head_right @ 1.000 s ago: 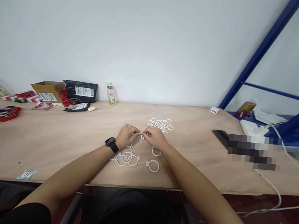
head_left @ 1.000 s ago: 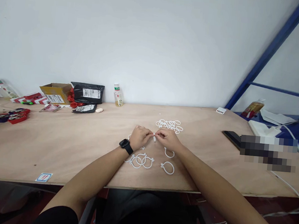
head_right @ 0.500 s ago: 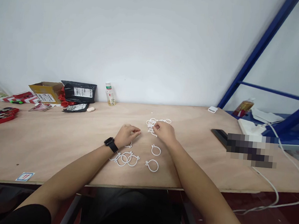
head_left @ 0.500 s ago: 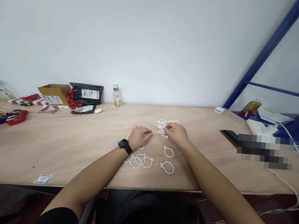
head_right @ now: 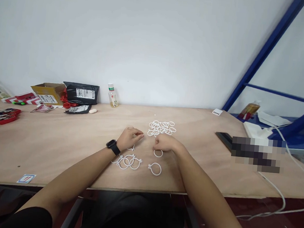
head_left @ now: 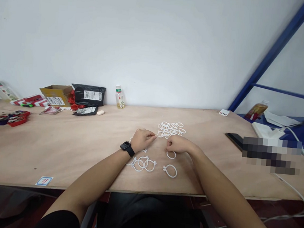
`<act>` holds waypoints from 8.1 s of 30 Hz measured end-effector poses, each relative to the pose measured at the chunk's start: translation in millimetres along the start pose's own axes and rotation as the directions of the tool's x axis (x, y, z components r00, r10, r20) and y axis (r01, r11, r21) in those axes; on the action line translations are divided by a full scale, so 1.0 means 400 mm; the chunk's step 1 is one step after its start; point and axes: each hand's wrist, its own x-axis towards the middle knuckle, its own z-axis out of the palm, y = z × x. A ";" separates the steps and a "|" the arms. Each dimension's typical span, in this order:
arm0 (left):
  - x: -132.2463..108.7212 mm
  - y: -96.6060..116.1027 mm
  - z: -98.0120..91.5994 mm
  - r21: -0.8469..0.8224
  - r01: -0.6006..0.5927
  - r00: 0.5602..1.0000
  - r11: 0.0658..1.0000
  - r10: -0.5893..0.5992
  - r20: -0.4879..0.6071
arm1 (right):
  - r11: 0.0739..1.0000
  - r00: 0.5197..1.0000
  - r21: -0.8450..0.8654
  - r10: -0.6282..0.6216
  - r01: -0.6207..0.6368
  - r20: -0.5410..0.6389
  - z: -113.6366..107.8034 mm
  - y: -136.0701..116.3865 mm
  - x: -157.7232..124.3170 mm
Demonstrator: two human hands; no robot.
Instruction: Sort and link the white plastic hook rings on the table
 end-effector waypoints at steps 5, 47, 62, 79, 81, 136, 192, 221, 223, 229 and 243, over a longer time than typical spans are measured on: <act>-0.001 0.006 0.000 -0.034 -0.062 0.998 0.997 0.063 0.013 | 0.958 0.918 0.109 -0.217 0.266 -0.330 0.009 -0.021 0.015; 0.008 -0.015 -0.035 -0.046 -0.151 0.989 0.988 0.151 -0.002 | 0.936 0.665 -0.104 -0.314 0.336 -0.677 0.064 -0.061 0.043; 0.006 -0.063 -0.047 0.125 -0.150 0.953 0.981 0.110 0.284 | 0.980 0.749 0.002 -0.150 0.198 -0.646 0.037 -0.005 0.047; 0.001 -0.025 -0.020 -0.091 -0.158 0.985 0.983 0.151 -0.077 | 0.886 0.805 0.295 -0.133 0.358 -0.578 0.083 -0.049 0.053; 0.000 -0.018 -0.021 -0.089 -0.172 0.984 0.981 0.167 -0.060 | 0.879 0.804 0.311 -0.124 0.361 -0.581 0.088 -0.053 0.053; 0.000 -0.061 -0.033 -0.008 -0.090 0.973 0.996 0.090 0.212 | 0.937 0.864 -0.021 -0.329 0.348 -0.382 0.076 -0.018 0.059; -0.001 -0.051 -0.032 -0.049 -0.003 0.950 0.999 0.018 0.310 | 0.943 0.828 -0.028 -0.305 0.332 -0.470 0.068 -0.034 0.051; 0.001 -0.036 -0.011 -0.181 -0.232 0.970 0.956 0.215 -0.109 | 0.905 0.764 0.189 -0.193 0.381 -0.616 0.085 -0.060 0.048; 0.000 -0.034 -0.013 -0.171 -0.258 0.964 0.951 0.243 -0.105 | 0.915 0.751 0.168 -0.183 0.366 -0.635 0.084 -0.064 0.044; -0.001 -0.025 -0.013 -0.118 -0.241 0.967 0.963 0.227 -0.116 | 0.913 0.742 0.125 -0.230 0.389 -0.630 0.080 -0.072 0.036; 0.008 -0.031 -0.064 -0.158 -0.219 0.976 0.963 0.216 -0.034 | 0.960 0.663 -0.092 -0.250 0.263 -0.706 0.055 -0.053 0.034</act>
